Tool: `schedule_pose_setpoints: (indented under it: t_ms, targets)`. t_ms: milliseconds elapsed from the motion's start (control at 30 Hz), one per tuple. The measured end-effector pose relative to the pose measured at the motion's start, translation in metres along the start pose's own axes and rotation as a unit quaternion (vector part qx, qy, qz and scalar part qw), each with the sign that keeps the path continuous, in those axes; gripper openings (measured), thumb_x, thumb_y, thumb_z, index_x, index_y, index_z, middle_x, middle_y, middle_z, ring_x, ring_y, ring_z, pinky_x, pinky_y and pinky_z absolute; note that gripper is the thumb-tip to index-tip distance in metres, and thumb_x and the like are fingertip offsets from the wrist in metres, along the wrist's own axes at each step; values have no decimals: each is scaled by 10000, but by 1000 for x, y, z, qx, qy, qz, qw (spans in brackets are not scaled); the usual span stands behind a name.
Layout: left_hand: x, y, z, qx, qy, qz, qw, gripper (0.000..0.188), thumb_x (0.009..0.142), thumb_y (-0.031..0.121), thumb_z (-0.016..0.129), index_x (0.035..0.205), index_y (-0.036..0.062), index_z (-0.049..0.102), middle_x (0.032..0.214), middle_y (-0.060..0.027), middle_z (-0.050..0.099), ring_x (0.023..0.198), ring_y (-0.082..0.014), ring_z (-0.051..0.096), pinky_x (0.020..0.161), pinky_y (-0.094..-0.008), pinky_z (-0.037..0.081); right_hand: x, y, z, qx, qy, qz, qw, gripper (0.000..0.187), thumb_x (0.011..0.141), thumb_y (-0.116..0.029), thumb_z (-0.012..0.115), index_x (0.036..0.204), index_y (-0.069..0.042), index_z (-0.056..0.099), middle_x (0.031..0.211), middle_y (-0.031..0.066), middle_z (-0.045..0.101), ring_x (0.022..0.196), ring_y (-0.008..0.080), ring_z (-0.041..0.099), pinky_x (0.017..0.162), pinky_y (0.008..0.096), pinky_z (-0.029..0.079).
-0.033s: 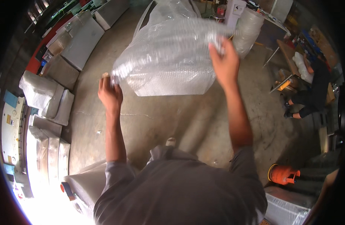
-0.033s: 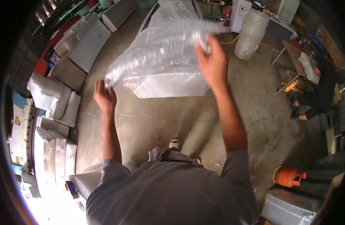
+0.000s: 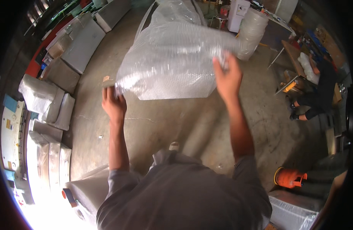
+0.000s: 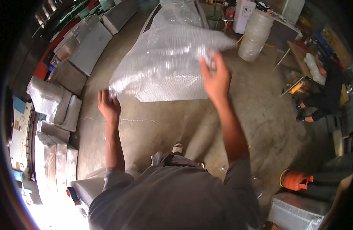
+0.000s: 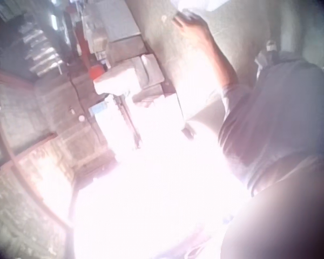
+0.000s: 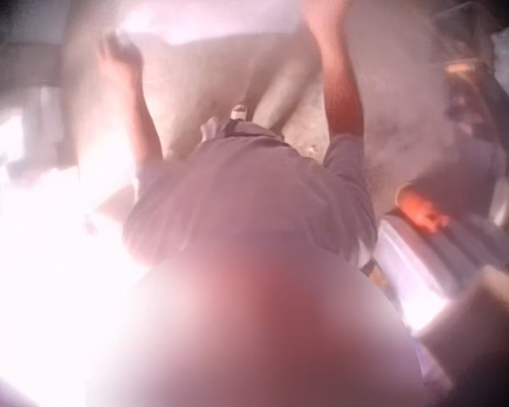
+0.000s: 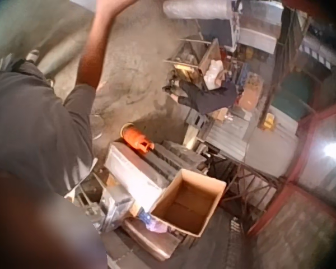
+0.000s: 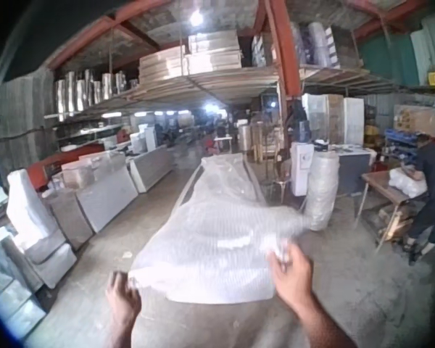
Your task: The person wraps a large stainless steel kitchen counter with bubble wrap. They unroll the bubble wrap, tear off a section, and carefully cover the counter's surface and edges, smoothing the material into place.
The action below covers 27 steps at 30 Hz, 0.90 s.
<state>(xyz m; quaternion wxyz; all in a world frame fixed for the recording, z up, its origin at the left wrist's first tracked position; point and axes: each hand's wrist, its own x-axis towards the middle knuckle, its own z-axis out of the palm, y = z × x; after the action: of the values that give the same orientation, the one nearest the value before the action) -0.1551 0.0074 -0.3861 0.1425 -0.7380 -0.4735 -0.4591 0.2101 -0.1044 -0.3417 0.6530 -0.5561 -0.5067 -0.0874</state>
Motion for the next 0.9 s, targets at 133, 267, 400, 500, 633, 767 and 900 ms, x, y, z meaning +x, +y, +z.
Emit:
schedule_pose_setpoints:
  t_ms: [133,267,400,500,633,767,900]
  targets:
    - [-86,-30,15,-8,-112,27,993,339,755,30,671,1090,71,640,1072,-126,617,976,-357,619,786,-456,533,-150,49,6,-18,27,201,979,283,897,-180,779,1045,24,648,819,117,676,668,168,623,619,327,520]
    - [-106,-54,28,-21,-294,57,954,480,738,90,708,1210,89,621,1261,-137,554,1163,-364,546,920,-468,513,-215,89,-9,3,-268,321,908,583,885,-330,798,1272,32,553,1004,174,714,894,203,694,757,345,539]
    - [-87,-88,34,-119,-384,-45,914,631,808,175,700,1399,46,523,1385,-201,515,1286,-394,486,1055,-465,446,-202,127,-49,81,-392,478,782,799,901,-430,762,1490,-19,414,1228,183,659,1078,220,649,910,389,527]
    - [-82,-104,76,-273,-311,-291,863,602,948,307,646,1440,8,472,1362,-245,562,1288,-348,520,1074,-445,422,-176,151,-45,82,-153,576,799,704,977,-474,639,1454,12,459,1204,169,666,1073,224,639,968,370,492]
    - [-104,-90,158,-362,-273,-400,796,683,1040,517,503,1409,-57,491,1373,-218,582,1299,-279,520,1115,-360,368,-154,163,2,-57,-40,394,917,588,1014,-478,560,1260,56,584,1112,169,682,1048,238,631,948,359,474]
    - [-124,-80,201,-420,-231,-432,764,696,1059,537,427,1419,-55,492,1395,-203,558,1329,-297,478,1126,-358,343,-152,172,29,-15,-111,426,898,501,1015,-422,587,1143,62,611,1041,153,674,973,224,620,872,361,481]
    - [-143,-89,222,-466,-161,-476,728,681,1084,495,372,1492,-50,370,1516,-188,433,1408,-266,395,1163,-350,295,-175,187,44,19,-65,413,908,447,1023,-399,596,1085,44,605,959,111,664,893,188,600,820,347,489]
